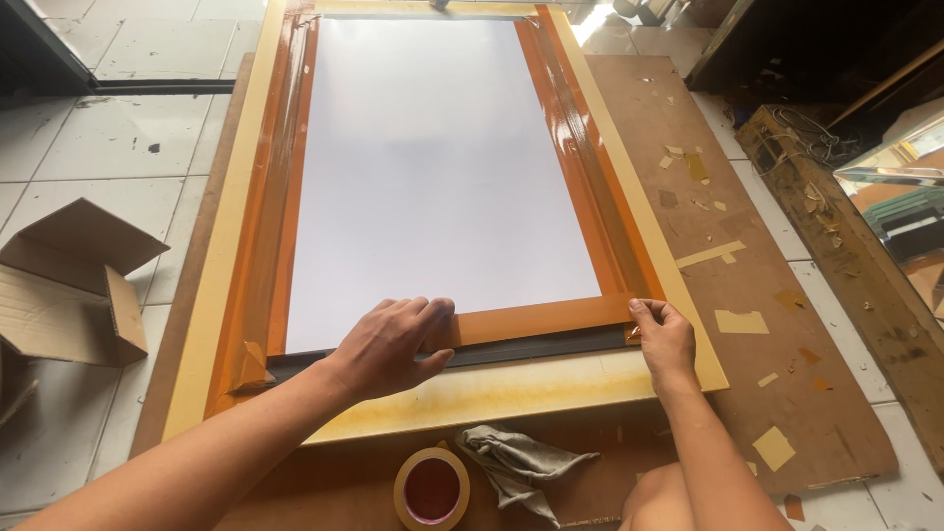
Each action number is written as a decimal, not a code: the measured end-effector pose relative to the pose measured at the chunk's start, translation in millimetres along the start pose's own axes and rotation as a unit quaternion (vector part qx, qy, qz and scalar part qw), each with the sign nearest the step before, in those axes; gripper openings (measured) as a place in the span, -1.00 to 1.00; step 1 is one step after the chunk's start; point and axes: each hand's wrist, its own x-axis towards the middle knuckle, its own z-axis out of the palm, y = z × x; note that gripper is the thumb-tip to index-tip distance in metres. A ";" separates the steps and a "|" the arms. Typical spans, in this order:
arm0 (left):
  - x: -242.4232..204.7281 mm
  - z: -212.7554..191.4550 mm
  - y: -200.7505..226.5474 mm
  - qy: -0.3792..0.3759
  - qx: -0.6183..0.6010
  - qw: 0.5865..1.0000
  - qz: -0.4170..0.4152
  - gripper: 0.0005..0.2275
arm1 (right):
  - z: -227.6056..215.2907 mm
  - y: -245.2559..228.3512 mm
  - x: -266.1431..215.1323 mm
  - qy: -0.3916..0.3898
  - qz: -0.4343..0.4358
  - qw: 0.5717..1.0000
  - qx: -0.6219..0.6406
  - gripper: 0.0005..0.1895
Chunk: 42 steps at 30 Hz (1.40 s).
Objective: Applying adhesive tape to the backboard of a picture frame to seal the edges.
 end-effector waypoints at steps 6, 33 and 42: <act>20.2 12.3 5.7 -0.044 -0.023 0.999 -0.016 -0.57 | -4.9 18.1 15.9 0.022 0.043 0.992 -0.115 -0.63; 73.8 54.5 19.9 -0.074 -0.013 0.997 -0.030 -0.70 | -14.1 26.0 36.4 0.036 0.074 0.959 -0.270 -0.68; 75.9 52.8 28.7 -0.098 -0.001 0.994 -0.042 -0.74 | -16.9 23.1 34.2 0.033 0.078 0.959 -0.270 -0.69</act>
